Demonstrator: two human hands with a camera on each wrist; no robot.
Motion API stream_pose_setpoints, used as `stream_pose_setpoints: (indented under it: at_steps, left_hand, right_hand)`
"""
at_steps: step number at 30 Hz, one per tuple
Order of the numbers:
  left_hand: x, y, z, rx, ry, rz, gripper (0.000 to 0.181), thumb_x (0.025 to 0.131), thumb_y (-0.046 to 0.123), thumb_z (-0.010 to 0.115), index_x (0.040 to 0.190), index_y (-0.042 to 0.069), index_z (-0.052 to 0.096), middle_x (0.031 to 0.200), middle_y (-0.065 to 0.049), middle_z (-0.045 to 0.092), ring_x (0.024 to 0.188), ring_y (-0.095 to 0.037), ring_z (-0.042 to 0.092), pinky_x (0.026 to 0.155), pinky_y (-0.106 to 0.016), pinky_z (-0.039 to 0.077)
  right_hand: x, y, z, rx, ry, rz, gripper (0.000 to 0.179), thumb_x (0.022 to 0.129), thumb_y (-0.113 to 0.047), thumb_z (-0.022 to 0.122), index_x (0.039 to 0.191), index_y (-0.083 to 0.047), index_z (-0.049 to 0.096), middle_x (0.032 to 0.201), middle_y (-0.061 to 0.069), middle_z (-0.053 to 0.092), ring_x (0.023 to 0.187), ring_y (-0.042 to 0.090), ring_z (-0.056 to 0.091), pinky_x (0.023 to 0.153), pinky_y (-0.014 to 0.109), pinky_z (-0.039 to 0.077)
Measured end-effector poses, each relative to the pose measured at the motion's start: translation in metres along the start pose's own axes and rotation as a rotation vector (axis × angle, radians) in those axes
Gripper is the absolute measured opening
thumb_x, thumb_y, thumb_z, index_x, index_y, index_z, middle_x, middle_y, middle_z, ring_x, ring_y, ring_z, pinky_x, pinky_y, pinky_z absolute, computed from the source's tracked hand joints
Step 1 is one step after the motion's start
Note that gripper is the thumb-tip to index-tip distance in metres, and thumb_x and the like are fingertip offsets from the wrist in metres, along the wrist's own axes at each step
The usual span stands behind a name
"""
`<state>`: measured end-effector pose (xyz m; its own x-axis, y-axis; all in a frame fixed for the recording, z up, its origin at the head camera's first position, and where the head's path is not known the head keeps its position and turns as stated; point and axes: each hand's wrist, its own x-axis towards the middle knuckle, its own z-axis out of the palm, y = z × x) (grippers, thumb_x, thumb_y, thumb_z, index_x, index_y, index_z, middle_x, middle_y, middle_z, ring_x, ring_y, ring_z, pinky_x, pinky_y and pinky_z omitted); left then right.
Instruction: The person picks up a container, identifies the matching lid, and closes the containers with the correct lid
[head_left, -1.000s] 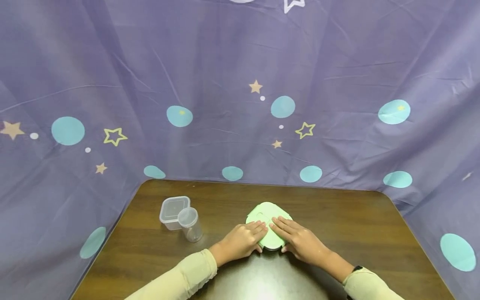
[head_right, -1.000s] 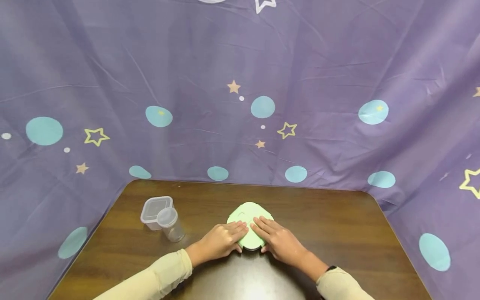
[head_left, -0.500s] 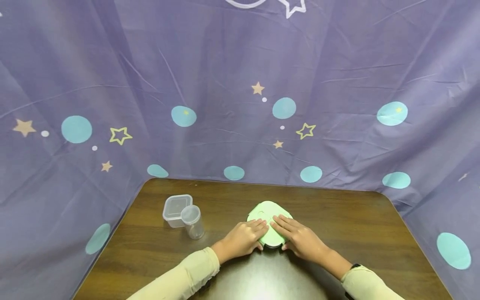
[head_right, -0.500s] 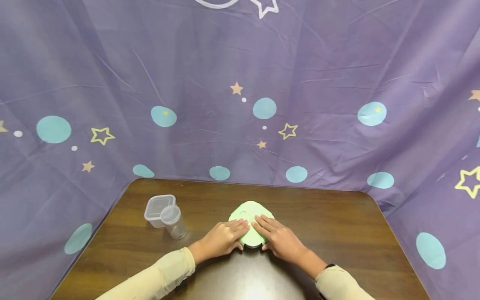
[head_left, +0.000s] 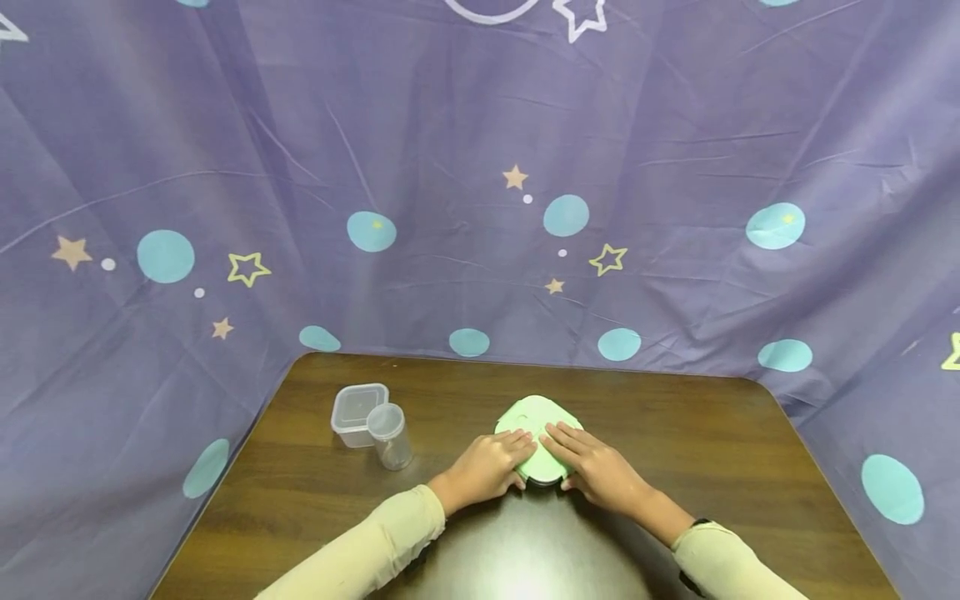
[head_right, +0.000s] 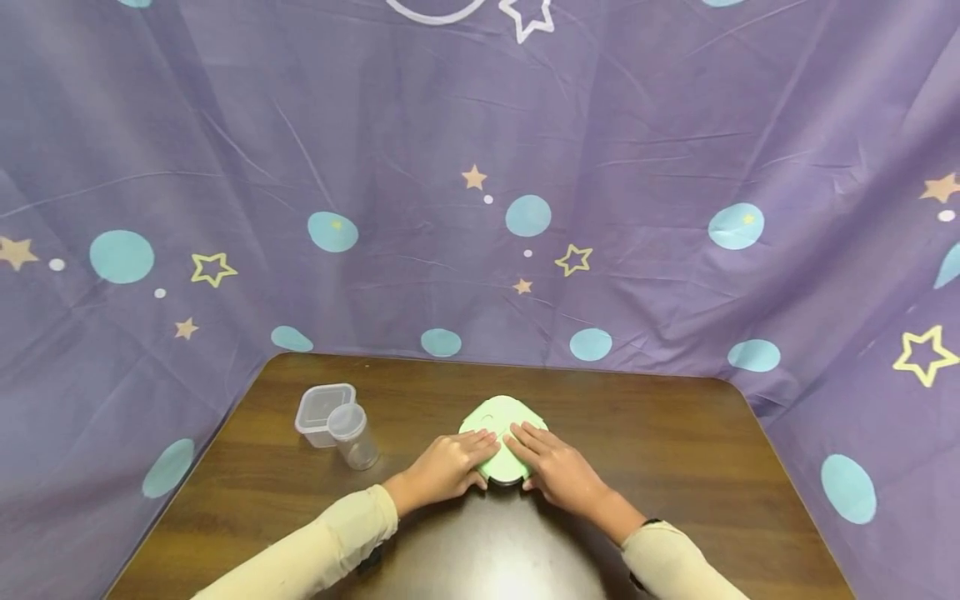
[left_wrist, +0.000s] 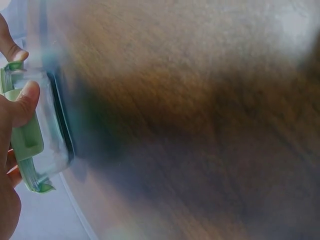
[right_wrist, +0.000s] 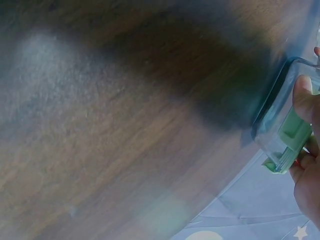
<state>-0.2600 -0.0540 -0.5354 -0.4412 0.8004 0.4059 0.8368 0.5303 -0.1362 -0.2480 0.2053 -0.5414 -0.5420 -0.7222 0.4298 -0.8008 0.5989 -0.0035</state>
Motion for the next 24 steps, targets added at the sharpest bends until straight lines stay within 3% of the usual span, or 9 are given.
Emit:
stream_pose_setpoints:
  at_steps: [18, 24]
  left_hand:
    - [-0.0020, 0.0022, 0.0009, -0.024, -0.033, -0.014, 0.062, 0.079, 0.041, 0.082, 0.130, 0.007, 0.069, 0.131, -0.013, 0.069, 0.122, -0.025, 0.068, 0.103, -0.034, 0.054]
    - [-0.0012, 0.0028, -0.0019, 0.036, -0.043, 0.004, 0.064, 0.081, 0.044, 0.080, 0.131, 0.007, 0.067, 0.132, -0.013, 0.069, 0.122, -0.025, 0.068, 0.102, -0.033, 0.055]
  right_hand:
    - [-0.0032, -0.0038, 0.0027, -0.013, -0.005, 0.012, 0.087, 0.069, -0.030, 0.089, 0.145, -0.002, 0.055, 0.147, 0.018, 0.057, 0.133, 0.037, 0.057, 0.104, 0.046, 0.053]
    - [-0.0031, -0.0041, 0.0002, -0.020, -0.027, 0.028, 0.087, 0.071, -0.030, 0.088, 0.147, -0.003, 0.053, 0.150, 0.017, 0.054, 0.136, 0.036, 0.055, 0.106, 0.046, 0.051]
